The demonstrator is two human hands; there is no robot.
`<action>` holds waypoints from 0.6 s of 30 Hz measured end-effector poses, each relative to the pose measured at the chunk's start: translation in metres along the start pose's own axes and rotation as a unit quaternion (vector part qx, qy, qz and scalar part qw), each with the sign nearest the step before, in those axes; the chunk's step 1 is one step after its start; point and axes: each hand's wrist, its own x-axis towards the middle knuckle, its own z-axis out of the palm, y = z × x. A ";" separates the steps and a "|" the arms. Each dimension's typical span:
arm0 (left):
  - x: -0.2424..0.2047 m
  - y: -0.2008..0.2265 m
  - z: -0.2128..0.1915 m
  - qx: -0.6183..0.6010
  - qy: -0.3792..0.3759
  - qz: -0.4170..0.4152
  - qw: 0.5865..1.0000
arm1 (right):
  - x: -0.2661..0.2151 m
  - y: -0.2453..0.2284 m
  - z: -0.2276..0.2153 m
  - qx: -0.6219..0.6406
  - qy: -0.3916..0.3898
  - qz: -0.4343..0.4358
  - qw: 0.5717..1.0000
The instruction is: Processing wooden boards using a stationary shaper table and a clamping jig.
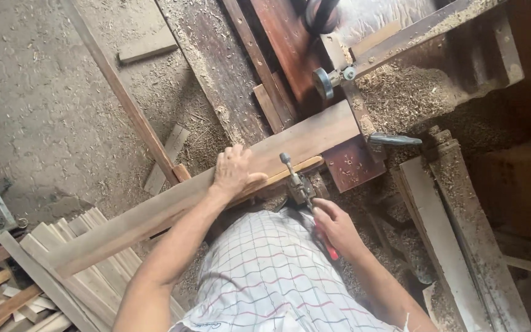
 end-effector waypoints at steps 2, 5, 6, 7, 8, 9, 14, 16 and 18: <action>0.004 -0.011 -0.003 -0.005 -0.103 -0.088 0.991 | -0.020 -0.034 -0.005 -0.002 -0.071 0.131 0.989; 0.008 -0.017 0.001 0.008 -0.128 -0.099 0.987 | -0.023 -0.034 -0.017 -0.074 -0.141 0.157 0.975; 0.007 -0.016 -0.002 0.009 -0.129 -0.101 0.986 | -0.021 -0.033 -0.019 -0.073 -0.143 0.158 0.974; 0.006 -0.015 -0.006 0.015 -0.167 -0.114 0.979 | -0.019 -0.033 -0.020 -0.102 -0.160 0.148 0.971; 0.007 -0.014 -0.010 0.021 -0.205 -0.124 0.971 | -0.019 -0.033 -0.023 -0.129 -0.172 0.139 0.967; -0.002 -0.024 -0.011 0.020 -0.207 -0.122 0.970 | -0.018 -0.026 -0.024 -0.127 -0.171 0.142 0.967; -0.060 -0.096 -0.011 0.117 -0.009 -0.093 0.989 | 0.006 -0.006 -0.031 -0.213 -0.108 -0.028 0.971; -0.085 -0.123 -0.020 0.132 -0.069 -0.128 0.980 | 0.035 -0.015 -0.024 -0.270 -0.018 -0.112 0.956; -0.104 -0.141 -0.026 0.149 -0.125 -0.158 0.968 | 0.073 -0.022 -0.015 -0.318 0.082 -0.195 0.924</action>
